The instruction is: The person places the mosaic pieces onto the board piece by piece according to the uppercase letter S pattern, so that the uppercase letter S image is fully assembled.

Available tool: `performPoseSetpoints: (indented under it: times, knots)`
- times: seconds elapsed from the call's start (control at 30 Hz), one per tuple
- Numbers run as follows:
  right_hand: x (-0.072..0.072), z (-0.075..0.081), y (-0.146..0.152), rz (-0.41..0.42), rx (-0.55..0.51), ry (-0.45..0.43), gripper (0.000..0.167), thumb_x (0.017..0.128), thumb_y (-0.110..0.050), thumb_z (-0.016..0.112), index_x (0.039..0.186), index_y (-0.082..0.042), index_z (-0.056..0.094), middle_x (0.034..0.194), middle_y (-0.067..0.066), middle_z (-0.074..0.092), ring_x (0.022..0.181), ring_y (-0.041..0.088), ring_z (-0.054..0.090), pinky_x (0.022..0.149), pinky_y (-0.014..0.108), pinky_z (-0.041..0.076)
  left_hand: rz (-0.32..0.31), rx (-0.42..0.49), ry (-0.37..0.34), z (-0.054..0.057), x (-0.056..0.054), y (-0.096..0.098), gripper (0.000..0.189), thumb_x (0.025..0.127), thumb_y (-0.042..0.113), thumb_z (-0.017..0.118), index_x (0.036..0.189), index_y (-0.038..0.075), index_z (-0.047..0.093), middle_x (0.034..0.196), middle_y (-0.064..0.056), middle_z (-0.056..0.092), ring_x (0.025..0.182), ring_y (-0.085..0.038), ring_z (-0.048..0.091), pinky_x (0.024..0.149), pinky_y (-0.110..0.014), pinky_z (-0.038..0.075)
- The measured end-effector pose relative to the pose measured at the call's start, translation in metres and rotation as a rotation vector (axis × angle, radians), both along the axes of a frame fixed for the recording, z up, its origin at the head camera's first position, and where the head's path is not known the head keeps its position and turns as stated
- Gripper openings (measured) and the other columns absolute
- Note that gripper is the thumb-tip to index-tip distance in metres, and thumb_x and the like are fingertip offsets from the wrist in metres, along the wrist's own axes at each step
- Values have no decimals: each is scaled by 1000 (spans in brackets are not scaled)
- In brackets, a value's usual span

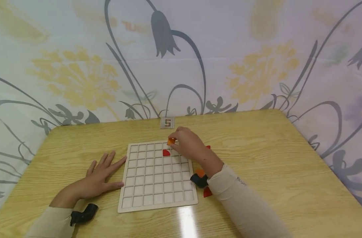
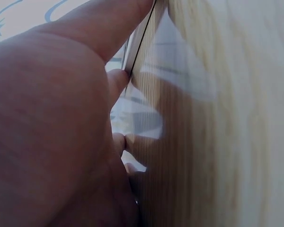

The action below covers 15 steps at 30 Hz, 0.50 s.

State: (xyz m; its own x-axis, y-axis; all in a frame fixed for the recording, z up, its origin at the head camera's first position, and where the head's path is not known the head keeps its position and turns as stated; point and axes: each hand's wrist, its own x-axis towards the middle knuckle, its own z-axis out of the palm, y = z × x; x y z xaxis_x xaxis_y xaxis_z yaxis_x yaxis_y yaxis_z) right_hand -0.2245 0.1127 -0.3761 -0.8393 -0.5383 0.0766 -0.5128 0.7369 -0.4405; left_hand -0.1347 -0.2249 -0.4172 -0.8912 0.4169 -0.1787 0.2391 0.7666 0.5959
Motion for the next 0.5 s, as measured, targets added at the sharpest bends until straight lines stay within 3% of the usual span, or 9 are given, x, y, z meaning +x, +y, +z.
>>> performPoseSetpoints:
  times: [0.27,0.5]
  knots:
    - [-1,-2,-23,36,-18,-67,32,93,-16,72,124,-6,71,108,6,66,88,16,57,74,27,49,5,-12,5,-1,0,0,84,92,53,66,161,25,25,168,-22,-7,151,-49,-14,112,-70,-16]
    - [-2,-5,-37,64,-44,-62,32,93,-17,73,123,-7,72,108,5,67,90,16,57,72,25,48,-1,-16,-2,-1,0,0,84,93,54,64,161,25,24,168,-21,-8,151,-48,-16,112,-69,-17]
